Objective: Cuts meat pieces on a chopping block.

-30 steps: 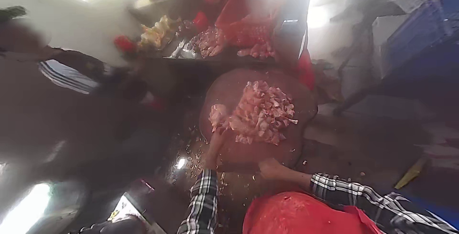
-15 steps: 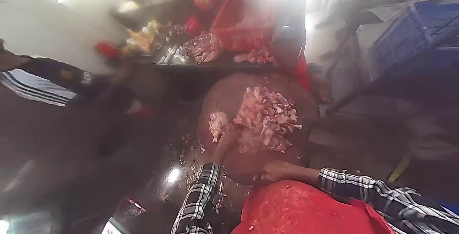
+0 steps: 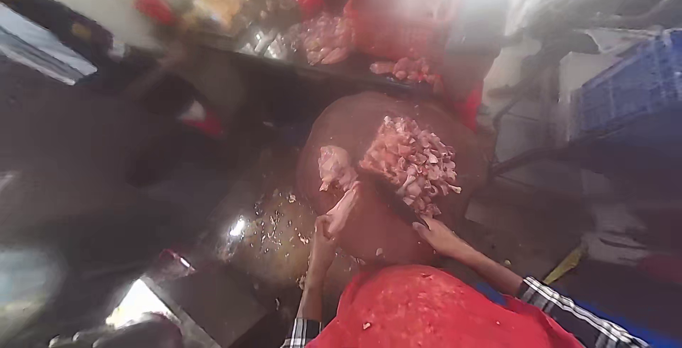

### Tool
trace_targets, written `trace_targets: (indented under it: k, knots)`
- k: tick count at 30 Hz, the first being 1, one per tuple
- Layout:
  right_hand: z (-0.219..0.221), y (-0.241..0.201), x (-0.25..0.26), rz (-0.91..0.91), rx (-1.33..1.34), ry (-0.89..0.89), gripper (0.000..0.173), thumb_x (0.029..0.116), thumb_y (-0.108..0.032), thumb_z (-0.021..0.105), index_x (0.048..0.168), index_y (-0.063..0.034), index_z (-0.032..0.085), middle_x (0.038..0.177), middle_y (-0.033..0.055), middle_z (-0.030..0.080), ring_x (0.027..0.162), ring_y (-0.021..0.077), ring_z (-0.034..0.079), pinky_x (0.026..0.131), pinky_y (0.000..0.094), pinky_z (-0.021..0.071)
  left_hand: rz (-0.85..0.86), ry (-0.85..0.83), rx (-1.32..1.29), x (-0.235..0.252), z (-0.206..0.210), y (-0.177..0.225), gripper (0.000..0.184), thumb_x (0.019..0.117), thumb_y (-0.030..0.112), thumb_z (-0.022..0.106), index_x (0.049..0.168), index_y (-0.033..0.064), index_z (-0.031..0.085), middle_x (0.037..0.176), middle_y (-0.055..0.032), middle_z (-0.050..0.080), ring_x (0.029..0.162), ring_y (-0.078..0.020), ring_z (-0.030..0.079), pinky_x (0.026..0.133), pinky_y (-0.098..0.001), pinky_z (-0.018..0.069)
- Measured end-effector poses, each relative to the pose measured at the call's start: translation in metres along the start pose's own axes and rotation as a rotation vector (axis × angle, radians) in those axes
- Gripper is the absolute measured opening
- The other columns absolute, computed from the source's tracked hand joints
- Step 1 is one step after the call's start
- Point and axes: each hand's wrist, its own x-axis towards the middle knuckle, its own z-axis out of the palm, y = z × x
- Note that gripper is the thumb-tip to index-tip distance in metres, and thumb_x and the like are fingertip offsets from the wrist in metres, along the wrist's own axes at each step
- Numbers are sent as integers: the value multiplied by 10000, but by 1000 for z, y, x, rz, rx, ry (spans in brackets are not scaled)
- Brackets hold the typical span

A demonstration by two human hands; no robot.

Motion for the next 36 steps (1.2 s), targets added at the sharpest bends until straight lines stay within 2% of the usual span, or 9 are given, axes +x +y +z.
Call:
trace_targets:
  k: [6,9,15,21,26,29,31,34,36]
  knots:
    - [-29,-134,-32,-607,208,55,672,1020,-691,364,1362,-146,559,857,8,579,675,114,554,597,324,518,-7,47,496,-6,46,-53,788,771,367,855,1479,234,535,1603,-203,358,1342,-398,527,997,-555,548]
    - [-3,-149,-16,-806,314,37,738,985,-751,342,1218,-95,589,845,-9,559,686,70,540,605,281,508,53,24,537,5,43,-46,582,796,352,824,1342,294,632,1481,-140,507,1263,-338,586,948,-541,571]
    - [40,-68,44,-135,-230,-228,722,1020,-708,322,1212,-79,620,994,176,664,934,324,671,842,596,533,-66,-126,501,17,24,-38,407,905,340,705,1304,271,663,1352,-101,625,1160,-298,660,940,-573,566]
    - [39,-104,8,-467,27,-114,617,1046,-647,329,1241,-130,604,848,50,606,730,170,614,698,416,559,-211,-101,102,-23,13,-70,482,903,286,735,1330,97,619,1179,-141,686,1016,-254,698,907,-506,591]
    - [48,-50,36,-56,-25,-413,696,1042,-681,283,1230,-105,625,872,100,612,693,221,594,644,449,528,-213,-16,-116,-36,14,-59,395,881,136,740,1252,68,623,966,-140,686,772,-238,681,700,-455,602]
    - [35,-28,35,14,30,-322,673,1046,-679,259,1177,-133,632,827,48,578,643,170,552,582,379,499,-172,166,-191,-44,33,-28,471,896,171,755,1320,45,593,1112,-162,681,918,-236,690,805,-452,604]
    - [27,-40,25,-15,-19,-206,685,1052,-650,303,1294,-91,614,1041,153,665,892,282,659,799,522,549,-182,188,-180,-47,57,-16,590,917,295,756,1402,46,529,1235,-181,656,1076,-260,671,940,-472,574]
    - [-1,-105,0,-311,73,-102,589,1074,-572,265,1209,-99,590,832,63,572,663,195,569,603,410,524,-213,55,-163,-28,87,-30,552,966,349,693,1415,78,520,1187,-155,680,965,-240,722,860,-457,623]
    - [-22,-161,-30,-592,272,-94,671,1024,-710,262,1119,-126,578,715,-36,460,553,92,437,499,290,423,-255,7,-223,-25,96,-33,418,1014,255,629,1381,74,539,1129,-134,697,870,-220,739,786,-423,646]
